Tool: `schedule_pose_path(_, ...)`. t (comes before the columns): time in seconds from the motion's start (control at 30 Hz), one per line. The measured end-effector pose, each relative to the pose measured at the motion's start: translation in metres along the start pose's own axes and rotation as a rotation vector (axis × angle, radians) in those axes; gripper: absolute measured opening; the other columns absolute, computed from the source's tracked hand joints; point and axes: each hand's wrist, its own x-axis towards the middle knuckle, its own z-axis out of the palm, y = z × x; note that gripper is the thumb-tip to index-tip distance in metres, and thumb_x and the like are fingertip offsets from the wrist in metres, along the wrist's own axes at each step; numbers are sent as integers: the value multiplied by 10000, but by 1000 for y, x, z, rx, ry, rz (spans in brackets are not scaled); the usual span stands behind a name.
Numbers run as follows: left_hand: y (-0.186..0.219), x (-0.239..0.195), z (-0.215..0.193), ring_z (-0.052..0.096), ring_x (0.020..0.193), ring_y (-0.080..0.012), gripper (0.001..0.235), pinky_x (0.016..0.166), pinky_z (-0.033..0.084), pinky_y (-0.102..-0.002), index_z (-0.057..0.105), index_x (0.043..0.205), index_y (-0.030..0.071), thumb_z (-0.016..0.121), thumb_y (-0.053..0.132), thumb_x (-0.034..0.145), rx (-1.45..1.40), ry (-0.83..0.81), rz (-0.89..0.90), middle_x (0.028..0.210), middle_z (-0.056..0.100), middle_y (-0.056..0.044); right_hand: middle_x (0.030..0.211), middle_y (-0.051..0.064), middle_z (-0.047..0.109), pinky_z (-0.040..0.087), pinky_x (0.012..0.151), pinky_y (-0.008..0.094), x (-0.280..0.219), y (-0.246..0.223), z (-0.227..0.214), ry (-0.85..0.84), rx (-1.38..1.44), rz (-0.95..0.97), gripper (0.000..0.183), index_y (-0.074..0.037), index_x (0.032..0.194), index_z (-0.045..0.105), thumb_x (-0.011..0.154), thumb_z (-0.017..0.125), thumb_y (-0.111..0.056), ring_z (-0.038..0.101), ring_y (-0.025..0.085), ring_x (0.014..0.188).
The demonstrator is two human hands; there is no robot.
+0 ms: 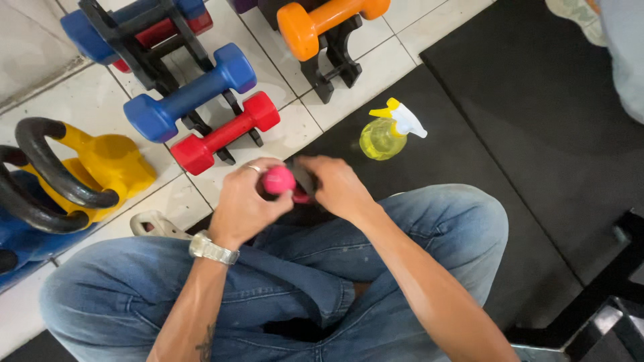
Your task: The person sits on the floor and cleans a pink dumbbell using a spray bottle and a green cloth. They wipe the dumbbell thoroughly, spray it with cleaning solution, and then place it back on the rack.
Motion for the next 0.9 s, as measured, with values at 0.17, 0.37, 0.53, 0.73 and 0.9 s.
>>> schedule_pose_path(0.17, 1, -7, 19, 668, 1046, -390, 476, 845, 561, -491, 660, 1117, 80, 808, 253, 699, -35, -2, 46, 998, 672, -179, 1229, 208, 696, 527, 1027, 539, -24, -21, -11, 448, 190, -255, 551, -69, 1305, 671, 795, 552, 101, 633, 443, 1209)
schedule_pose_path(0.37, -5, -7, 35, 613, 1114, -387, 363, 944, 533, -409, 642, 1110, 54, 726, 197, 787, 33, -20, 117, 1055, 600, -143, 1270, 124, 707, 547, 1002, 505, -55, -18, -7, 399, -57, -384, 545, -131, 1164, 767, 752, 540, 143, 669, 388, 1166)
schedule_pose_path(0.53, -17, 2, 42, 599, 1163, -397, 533, 1026, 507, -463, 637, 1215, 70, 802, 247, 740, 16, -123, 118, 1103, 596, -150, 1212, 101, 745, 541, 1023, 475, -59, -30, -30, 454, 45, -234, 581, -158, 1183, 784, 770, 533, 164, 688, 345, 1172)
schedule_pose_path(0.73, -43, 11, 44, 662, 1094, -381, 291, 919, 535, -462, 660, 1062, 70, 722, 201, 810, -123, -97, 30, 1029, 672, -138, 1317, 90, 730, 547, 1023, 460, -55, -23, 1, 438, 213, -285, 559, -183, 1143, 796, 759, 547, 138, 675, 341, 1213)
schedule_pose_path(0.9, -39, 5, 45, 688, 1091, -388, 335, 922, 558, -457, 700, 1126, 97, 813, 189, 824, -92, -94, -33, 1061, 736, -131, 1313, 200, 704, 519, 1042, 529, -50, -41, -21, 558, 159, -214, 604, -73, 1266, 725, 781, 459, 170, 642, 417, 1246)
